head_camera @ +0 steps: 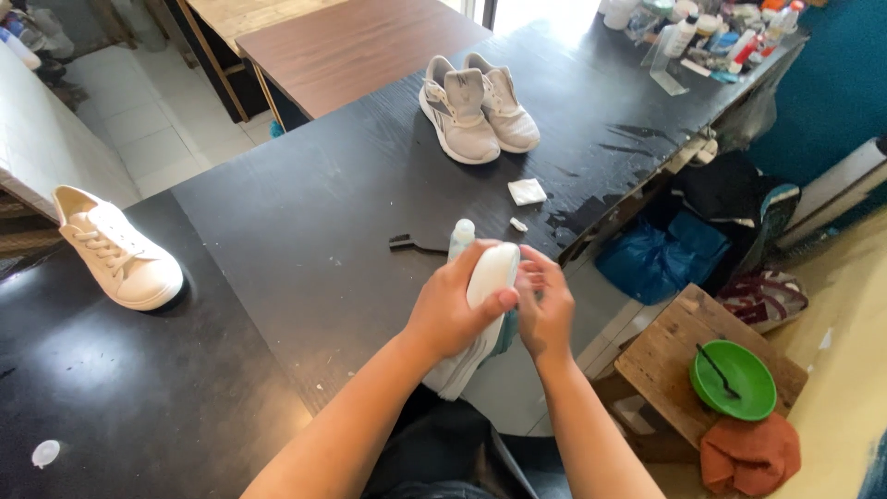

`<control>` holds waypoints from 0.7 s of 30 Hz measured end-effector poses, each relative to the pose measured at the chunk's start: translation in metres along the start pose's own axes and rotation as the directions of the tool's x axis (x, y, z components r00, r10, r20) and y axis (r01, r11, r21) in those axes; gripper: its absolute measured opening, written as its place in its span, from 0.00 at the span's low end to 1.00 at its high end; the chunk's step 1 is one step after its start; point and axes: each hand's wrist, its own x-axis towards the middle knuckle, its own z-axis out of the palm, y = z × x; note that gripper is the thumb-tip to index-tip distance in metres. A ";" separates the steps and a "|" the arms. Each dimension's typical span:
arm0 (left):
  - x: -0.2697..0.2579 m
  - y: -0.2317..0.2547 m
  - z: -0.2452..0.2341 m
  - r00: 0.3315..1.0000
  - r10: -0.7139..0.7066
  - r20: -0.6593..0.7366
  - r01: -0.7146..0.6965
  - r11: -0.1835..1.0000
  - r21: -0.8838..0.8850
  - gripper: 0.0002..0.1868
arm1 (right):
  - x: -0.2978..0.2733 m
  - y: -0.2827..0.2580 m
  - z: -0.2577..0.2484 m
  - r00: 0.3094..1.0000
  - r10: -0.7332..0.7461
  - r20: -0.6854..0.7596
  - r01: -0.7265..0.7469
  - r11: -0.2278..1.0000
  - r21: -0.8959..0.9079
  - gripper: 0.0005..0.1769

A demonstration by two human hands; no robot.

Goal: The person scrubs the sole of a white sneaker with a small brush, then places it on the table. They pick up a second white sneaker, brush its sole, and proceed to untie and re-tie the laces of the second shoe.

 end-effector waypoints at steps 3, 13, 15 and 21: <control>-0.007 0.002 -0.005 0.999 -0.006 0.043 0.007 1.000 -0.015 0.42 | -0.008 -0.047 -0.025 0.976 -0.216 -0.025 0.214 0.939 0.268 0.29; -0.025 0.031 -0.030 0.990 -0.026 0.140 -0.008 0.972 0.236 0.53 | -0.026 -0.125 -0.052 0.827 -0.169 0.536 0.147 0.986 0.085 0.70; -0.027 0.030 -0.036 0.976 0.064 0.210 -0.113 0.967 0.228 0.59 | -0.031 -0.112 -0.046 0.814 -0.426 0.396 0.366 0.904 0.221 0.56; -0.027 0.021 -0.110 0.991 0.014 -0.132 0.030 0.944 0.329 0.26 | -0.059 -0.101 -0.001 0.841 -0.534 -0.084 0.539 0.820 0.191 0.50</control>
